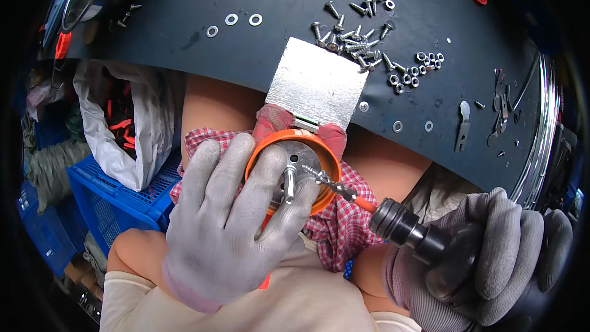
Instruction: The person assembles caulking guns by driving screws into metal plates with a pneumatic screwdriver, attaching plungers and handle mechanisms onto metal rods, and fitting the assemblies into tubes.
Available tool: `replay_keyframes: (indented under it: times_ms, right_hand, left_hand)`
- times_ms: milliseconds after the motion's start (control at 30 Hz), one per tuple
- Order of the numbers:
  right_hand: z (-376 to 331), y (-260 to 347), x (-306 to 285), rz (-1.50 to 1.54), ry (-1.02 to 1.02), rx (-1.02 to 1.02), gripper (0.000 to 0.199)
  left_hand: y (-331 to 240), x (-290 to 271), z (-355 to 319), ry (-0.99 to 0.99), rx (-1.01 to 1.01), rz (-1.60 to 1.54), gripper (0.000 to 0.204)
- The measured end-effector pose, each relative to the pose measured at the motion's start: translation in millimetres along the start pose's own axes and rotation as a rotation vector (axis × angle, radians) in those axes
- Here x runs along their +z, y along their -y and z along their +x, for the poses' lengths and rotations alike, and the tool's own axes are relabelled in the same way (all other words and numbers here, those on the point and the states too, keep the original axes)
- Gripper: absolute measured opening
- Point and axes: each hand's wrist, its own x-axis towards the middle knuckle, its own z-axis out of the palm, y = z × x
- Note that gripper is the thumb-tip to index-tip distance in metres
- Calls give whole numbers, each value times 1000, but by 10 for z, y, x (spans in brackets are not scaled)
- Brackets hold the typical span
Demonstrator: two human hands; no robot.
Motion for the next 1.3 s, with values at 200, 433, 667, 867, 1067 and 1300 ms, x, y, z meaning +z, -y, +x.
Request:
replay_keyframes:
  times_ms: [200,433,667,867,1067,1300]
  right_hand:
    - [-1,-59,219,-30,9,-17,19]
    - [-52,-235,622,-190,129,-147,30]
    - [-169,-399,790,-392,124,-145,43]
    - [-222,-512,993,-476,86,-68,39]
    - [-188,-524,870,-554,198,-116,40]
    - [-33,-522,961,-364,413,-238,69]
  left_hand:
    - [-98,6,-5,10,-145,-79,30]
    - [-157,18,-53,23,-286,-57,26]
    - [-111,87,-85,-83,-276,-96,27]
    - [-99,95,-2,-182,-341,-166,35]
    - [-99,194,21,-237,-301,-144,30]
    - [-78,183,11,-201,-250,-98,34]
